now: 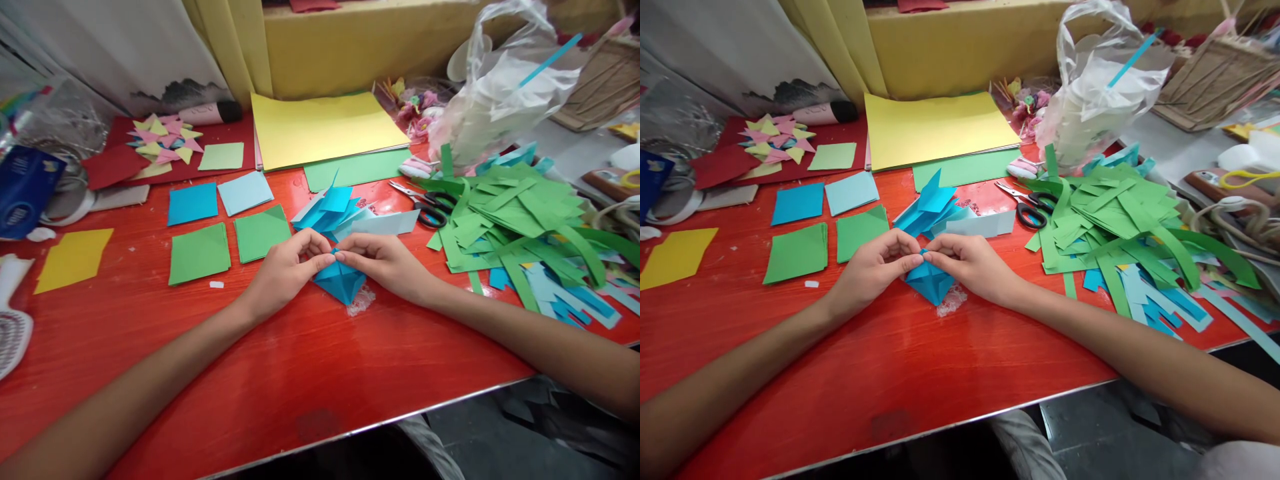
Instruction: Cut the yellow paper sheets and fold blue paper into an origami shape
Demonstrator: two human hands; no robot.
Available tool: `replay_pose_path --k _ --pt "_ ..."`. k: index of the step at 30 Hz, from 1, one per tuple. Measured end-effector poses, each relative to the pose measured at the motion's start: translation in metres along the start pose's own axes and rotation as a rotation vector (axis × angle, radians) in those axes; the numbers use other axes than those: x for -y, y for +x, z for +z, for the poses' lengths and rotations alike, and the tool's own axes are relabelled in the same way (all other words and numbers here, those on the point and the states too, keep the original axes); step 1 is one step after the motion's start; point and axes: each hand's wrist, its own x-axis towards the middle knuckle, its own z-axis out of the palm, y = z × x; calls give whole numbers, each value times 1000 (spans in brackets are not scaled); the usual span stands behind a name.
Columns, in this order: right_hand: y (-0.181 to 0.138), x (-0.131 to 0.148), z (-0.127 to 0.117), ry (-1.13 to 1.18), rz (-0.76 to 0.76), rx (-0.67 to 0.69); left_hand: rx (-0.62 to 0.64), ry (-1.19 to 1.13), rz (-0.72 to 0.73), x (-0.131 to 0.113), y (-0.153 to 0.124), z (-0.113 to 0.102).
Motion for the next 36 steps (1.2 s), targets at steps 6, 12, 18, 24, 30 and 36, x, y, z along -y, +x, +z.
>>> replay_pose_path --k 6,12,18,24,30,36 --pt "1 0 0 -12 1 -7 9 18 17 1 -1 2" --pt "-1 -1 1 -6 -28 -50 35 54 22 1 -2 3" --pt "-2 1 -1 40 -32 -137 18 1 22 2 -1 4" --pt "2 0 -1 160 1 -203 -13 81 73 -1 -2 1" --pt "3 -5 -1 266 58 -167 -65 21 20 -9 -1 0" --pt "3 -4 -1 375 70 -121 -17 -31 -7 -8 -1 0"
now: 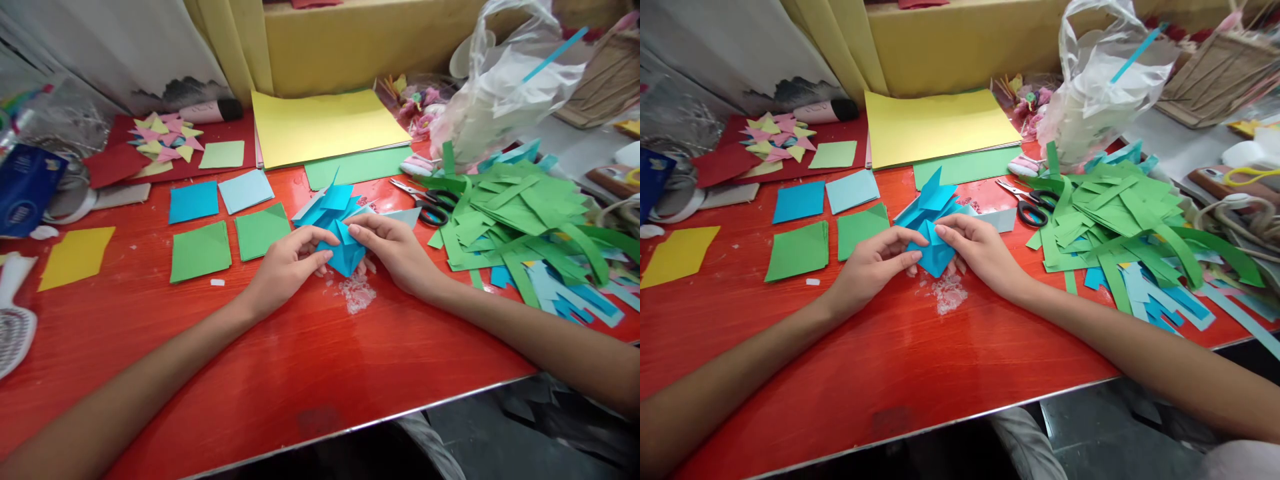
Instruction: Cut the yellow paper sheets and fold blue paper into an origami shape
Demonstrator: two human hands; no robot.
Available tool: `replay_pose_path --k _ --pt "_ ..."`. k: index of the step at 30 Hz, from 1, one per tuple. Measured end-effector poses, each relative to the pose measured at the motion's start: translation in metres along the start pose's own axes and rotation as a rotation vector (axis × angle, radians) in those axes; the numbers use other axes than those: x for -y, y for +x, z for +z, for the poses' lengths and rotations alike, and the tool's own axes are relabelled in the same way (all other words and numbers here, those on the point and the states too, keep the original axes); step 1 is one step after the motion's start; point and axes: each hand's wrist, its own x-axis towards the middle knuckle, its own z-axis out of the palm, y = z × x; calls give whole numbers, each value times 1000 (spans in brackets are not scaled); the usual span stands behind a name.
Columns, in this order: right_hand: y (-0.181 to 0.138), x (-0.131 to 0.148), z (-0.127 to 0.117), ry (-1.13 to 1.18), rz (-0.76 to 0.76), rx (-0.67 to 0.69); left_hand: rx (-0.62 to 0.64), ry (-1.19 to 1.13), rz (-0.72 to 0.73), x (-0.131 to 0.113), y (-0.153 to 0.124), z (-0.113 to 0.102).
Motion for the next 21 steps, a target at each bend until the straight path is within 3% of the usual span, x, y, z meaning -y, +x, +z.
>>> replay_pose_path --k 6,15,21 --pt "4 -2 -3 54 6 49 -143 -65 -3 5 2 1" --pt "3 -3 -3 46 -14 31 -150 -56 -8 4 1 2" --pt "4 -2 -3 80 -40 41 -201 -182 44 9 3 3"
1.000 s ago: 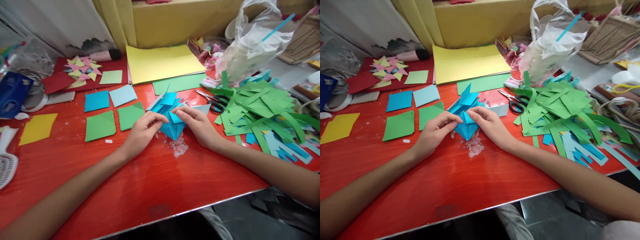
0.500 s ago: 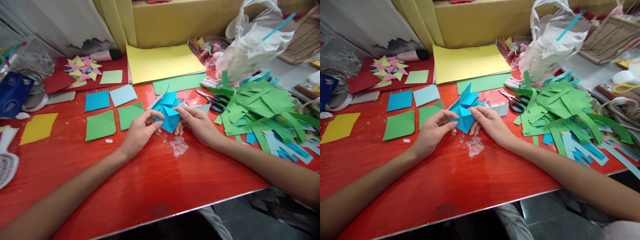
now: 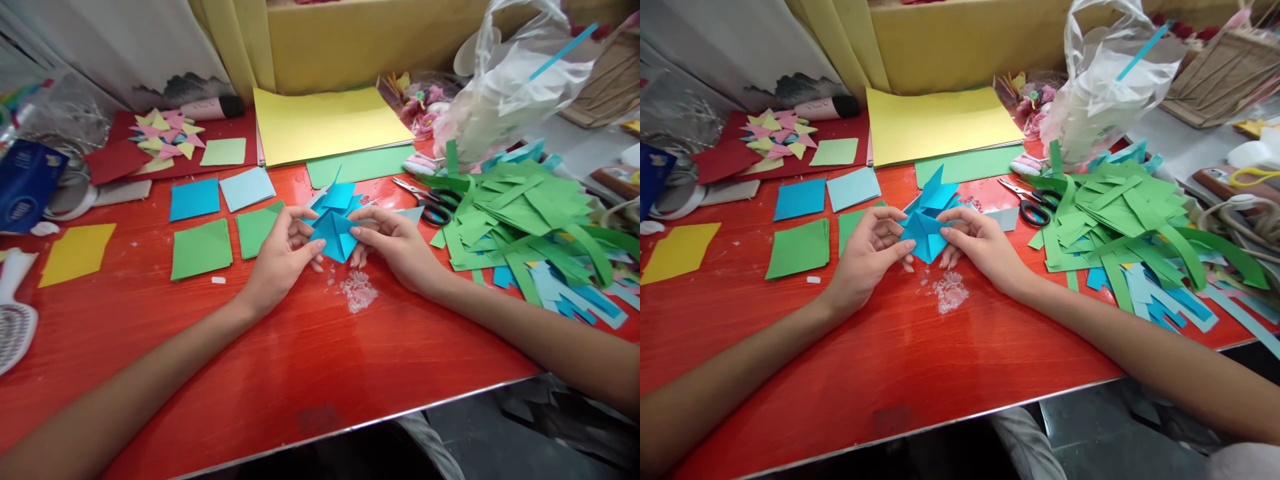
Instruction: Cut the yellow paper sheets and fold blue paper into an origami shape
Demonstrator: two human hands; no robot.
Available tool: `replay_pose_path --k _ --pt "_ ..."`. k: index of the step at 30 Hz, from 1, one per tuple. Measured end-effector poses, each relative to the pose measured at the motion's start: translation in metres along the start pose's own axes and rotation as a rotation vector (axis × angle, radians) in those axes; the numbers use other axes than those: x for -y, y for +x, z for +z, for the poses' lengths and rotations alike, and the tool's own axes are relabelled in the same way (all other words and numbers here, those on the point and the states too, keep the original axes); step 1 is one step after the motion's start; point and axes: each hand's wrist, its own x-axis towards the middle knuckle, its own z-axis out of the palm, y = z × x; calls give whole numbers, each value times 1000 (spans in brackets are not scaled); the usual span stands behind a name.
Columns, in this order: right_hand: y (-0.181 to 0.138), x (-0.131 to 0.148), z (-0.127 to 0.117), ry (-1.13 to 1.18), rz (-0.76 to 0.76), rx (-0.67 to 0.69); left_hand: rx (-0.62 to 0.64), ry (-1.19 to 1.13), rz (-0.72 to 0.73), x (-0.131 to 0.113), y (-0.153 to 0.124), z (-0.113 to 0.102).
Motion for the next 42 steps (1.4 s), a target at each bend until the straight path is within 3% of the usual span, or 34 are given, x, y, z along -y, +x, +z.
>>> replay_pose_path --k 15,22,25,30,36,39,42 --pt "0 -1 -1 151 -57 28 57 -131 -40 -2 2 -5" --pt "-2 -1 -1 17 -89 -22 22 -217 -10 -1 4 -6" --pt "-4 4 2 -93 -102 -17 -12 -151 20 1 5 -5" --pt "-8 6 8 -129 25 100 -83 106 126 2 1 -4" --pt "-6 4 5 -165 31 246 95 434 347 -3 -9 -1" --pt "-4 5 4 -258 1 234 94 418 297 -2 -10 1" --pt "-3 6 4 -172 6 152 52 352 186 -1 -8 1"
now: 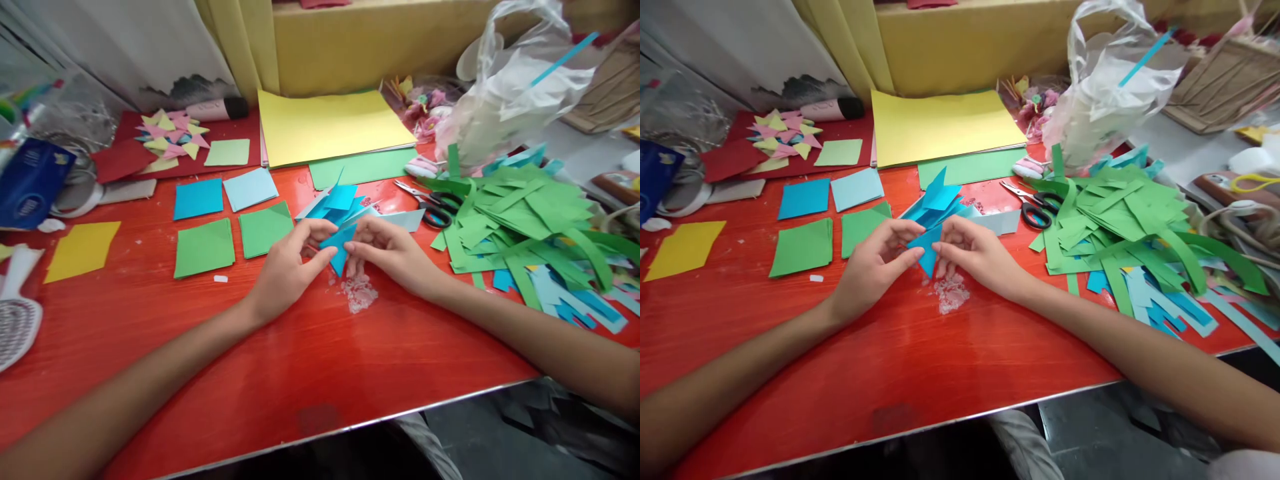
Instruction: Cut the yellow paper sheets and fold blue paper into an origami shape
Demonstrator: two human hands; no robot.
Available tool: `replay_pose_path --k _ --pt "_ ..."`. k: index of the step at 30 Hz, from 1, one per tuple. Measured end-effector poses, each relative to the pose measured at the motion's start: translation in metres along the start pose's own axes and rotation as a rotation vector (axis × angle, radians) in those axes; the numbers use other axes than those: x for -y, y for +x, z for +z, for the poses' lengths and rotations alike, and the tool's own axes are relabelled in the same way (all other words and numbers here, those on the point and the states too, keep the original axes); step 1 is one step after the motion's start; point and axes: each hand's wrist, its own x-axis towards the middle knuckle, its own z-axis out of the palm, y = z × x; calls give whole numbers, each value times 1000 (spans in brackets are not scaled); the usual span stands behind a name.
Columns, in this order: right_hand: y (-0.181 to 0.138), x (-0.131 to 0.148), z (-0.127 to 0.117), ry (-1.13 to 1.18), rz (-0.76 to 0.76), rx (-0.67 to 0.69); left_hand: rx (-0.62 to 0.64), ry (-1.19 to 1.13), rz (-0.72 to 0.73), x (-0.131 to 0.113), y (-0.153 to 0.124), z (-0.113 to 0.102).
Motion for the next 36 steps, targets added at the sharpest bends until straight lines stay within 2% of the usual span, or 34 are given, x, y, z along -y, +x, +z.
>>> replay_pose_path --k 2,7,11,15,23,29,36 --pt "0 0 0 57 10 -20 -24 -5 -14 -1 1 -1" --pt "-1 -1 0 18 16 -4 -49 104 70 -3 1 -3" --pt "-1 -2 0 46 15 -67 -56 25 -72 0 1 -1" --pt "-1 -2 0 44 50 -60 18 -75 -183 2 2 -1" --pt "-2 -1 1 -69 40 1 93 5 -151 -3 2 -2" --pt "-2 1 0 -13 52 -114 74 -66 -228 -3 1 -3" --pt "2 -3 -2 56 25 -101 -4 -124 -262 -3 3 -3"
